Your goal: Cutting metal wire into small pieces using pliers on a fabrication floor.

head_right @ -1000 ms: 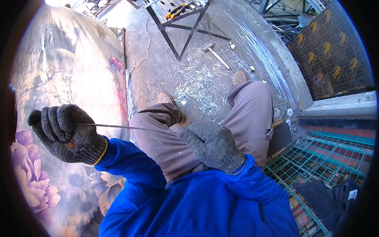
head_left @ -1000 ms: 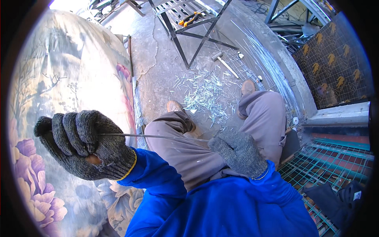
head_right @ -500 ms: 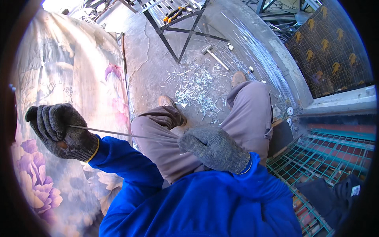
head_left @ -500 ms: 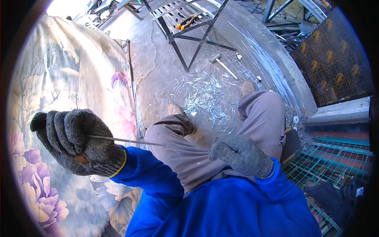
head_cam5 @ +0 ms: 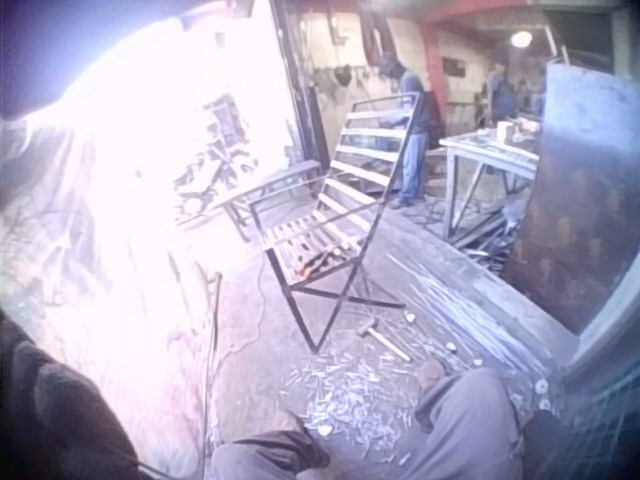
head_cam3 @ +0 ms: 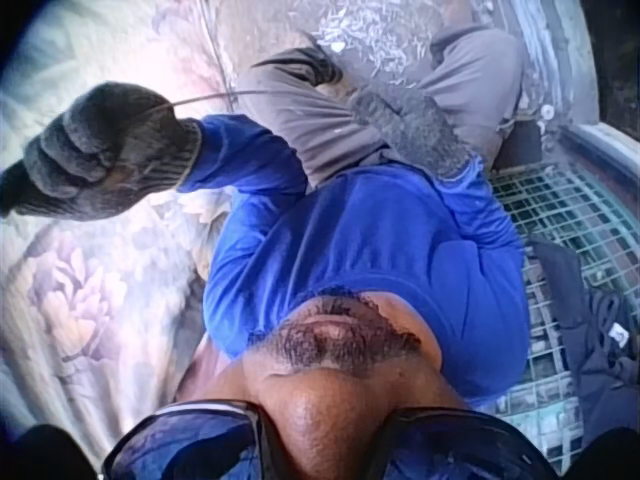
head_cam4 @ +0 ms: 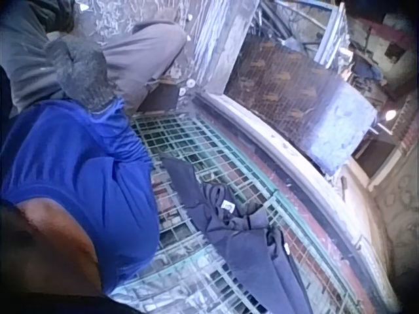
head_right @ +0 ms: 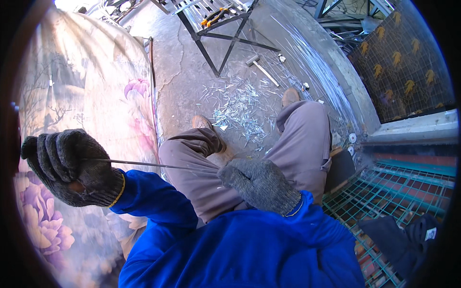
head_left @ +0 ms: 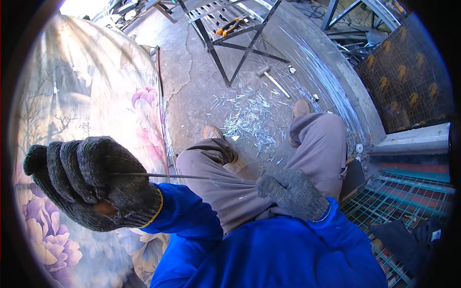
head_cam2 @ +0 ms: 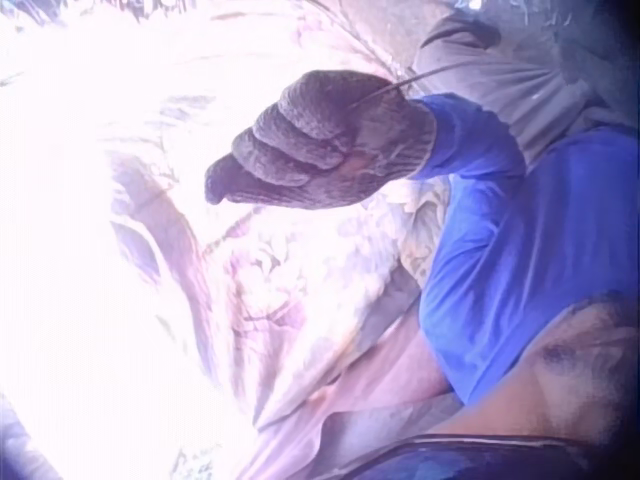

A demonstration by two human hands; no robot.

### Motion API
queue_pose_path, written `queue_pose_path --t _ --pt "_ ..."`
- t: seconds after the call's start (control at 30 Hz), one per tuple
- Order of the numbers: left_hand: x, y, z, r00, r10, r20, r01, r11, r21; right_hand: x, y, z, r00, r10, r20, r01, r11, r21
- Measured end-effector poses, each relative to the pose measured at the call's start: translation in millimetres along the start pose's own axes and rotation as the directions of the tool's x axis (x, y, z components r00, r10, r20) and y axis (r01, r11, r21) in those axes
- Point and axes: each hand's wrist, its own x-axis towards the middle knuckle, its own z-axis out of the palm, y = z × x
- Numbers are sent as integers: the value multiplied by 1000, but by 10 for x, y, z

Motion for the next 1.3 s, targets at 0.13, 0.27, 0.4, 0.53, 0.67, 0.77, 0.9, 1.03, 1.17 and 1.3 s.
queue_pose_path --t 0.13,0.27,0.4,0.53,0.67,0.77,0.9,1.03,1.17,1.3 --pt "-14 -60 9 1000 -2 -22 2 1000 13 -2 113 -52 965 -263 14 259 938 -230" --pt "299 141 -475 999 46 -4 -46 998 -44 34 314 -99 989 -145 28 148 977 -154" --pt "614 179 -1576 940 130 -315 -127 991 30 -98 462 -313 887 -431 165 430 645 -632" --pt "607 -402 -2751 809 -55 -586 86 996 26 -368 365 -396 971 -236 -28 186 831 -524" --pt "45 -793 -3539 582 -109 -806 178 984 -5 -345 -8 -354 995 -4 97 38 937 -348" --pt "-238 -1044 -3743 304 -177 -936 319 945 -75 -414 -63 -224 990 -92 110 112 974 -198" --pt "-197 -1143 -3610 376 -120 -919 392 919 40 -354 -230 -197 971 -228 70 224 972 68" --pt "-259 -1098 -3754 370 -90 -925 661 725 194 -203 -425 -138 837 -496 230 546 744 -385" --pt "-263 -1285 -3858 390 -124 -912 749 619 236 -92 -579 -77 883 -425 200 452 884 -116" --pt "-284 -1299 -3867 353 -243 -904 756 642 123 -240 -289 160 960 104 260 -223 846 484"
